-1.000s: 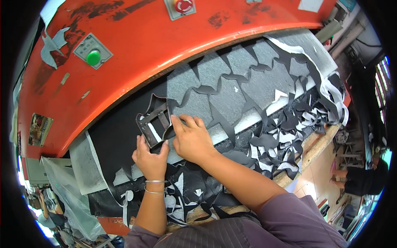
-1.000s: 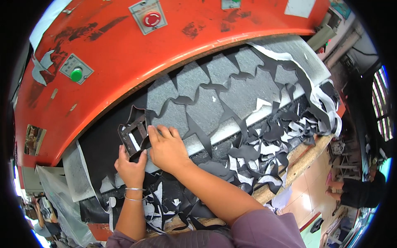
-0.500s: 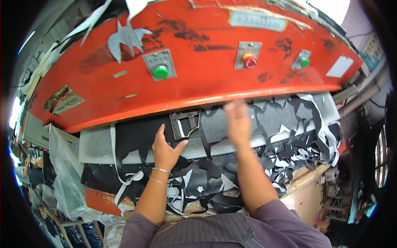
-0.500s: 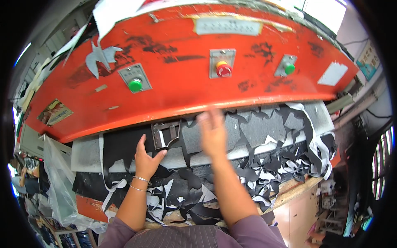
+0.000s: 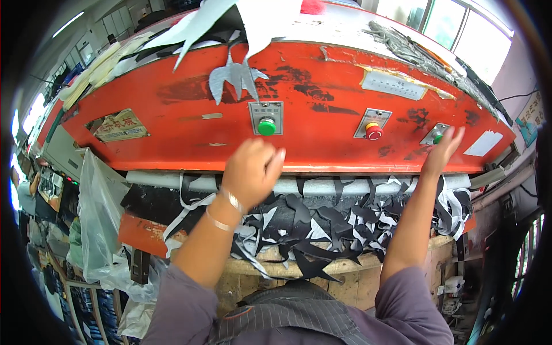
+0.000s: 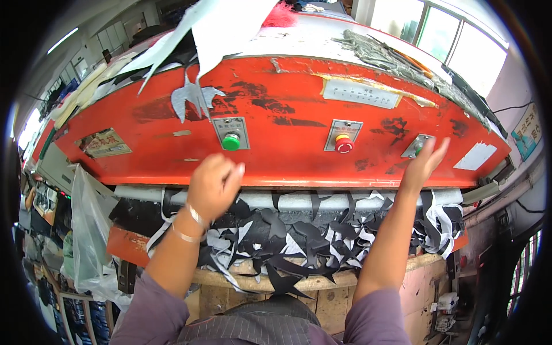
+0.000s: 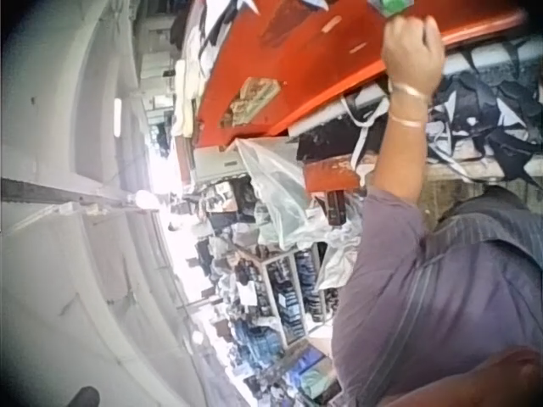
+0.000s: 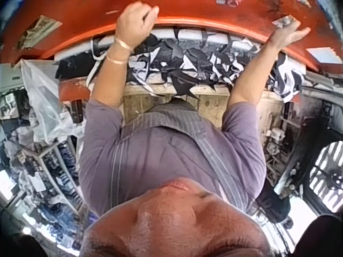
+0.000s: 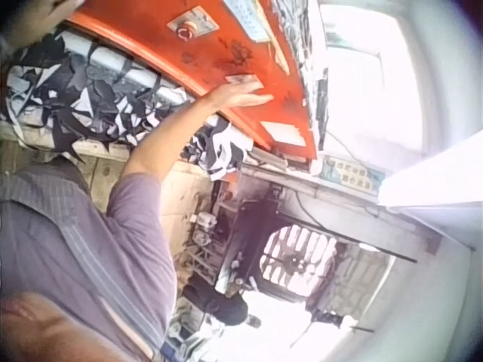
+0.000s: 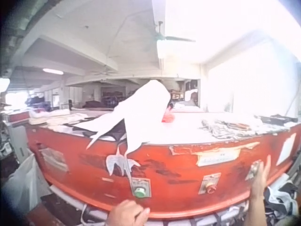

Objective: Operating a swing-arm clicker press to cut shoe components from leather sheets using metal dies.

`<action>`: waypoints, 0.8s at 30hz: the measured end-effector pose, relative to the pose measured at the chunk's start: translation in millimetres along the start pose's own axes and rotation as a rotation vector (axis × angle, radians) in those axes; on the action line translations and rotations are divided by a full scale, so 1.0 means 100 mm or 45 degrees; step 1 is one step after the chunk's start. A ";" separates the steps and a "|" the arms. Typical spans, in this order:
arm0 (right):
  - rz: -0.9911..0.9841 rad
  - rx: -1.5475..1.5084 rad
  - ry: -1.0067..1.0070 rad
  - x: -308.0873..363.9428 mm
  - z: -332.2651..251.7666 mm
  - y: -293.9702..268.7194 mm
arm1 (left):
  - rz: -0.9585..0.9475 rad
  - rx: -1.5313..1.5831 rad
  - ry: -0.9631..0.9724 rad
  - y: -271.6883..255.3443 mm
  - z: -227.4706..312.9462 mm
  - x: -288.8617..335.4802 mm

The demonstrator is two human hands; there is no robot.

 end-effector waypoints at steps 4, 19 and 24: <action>-1.345 0.443 0.376 2.22 -0.43 -0.37 | -0.680 0.031 -0.122 -0.01 0.02 1.54; -1.907 0.701 -0.260 3.76 -0.79 -0.20 | -0.490 -0.121 -0.220 0.10 0.27 2.45; -2.522 0.367 0.855 2.99 -0.63 0.62 | -0.964 0.142 -0.234 -0.07 -0.13 2.14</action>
Point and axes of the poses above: each hand's wrist, its own x-axis away from the middle knuckle, its own y-axis out of the palm, z = x × y, the point moved 2 cm from there along -x, towards the middle knuckle, and after that the axes turned 14 degrees about -x, right-handed, at the moved point
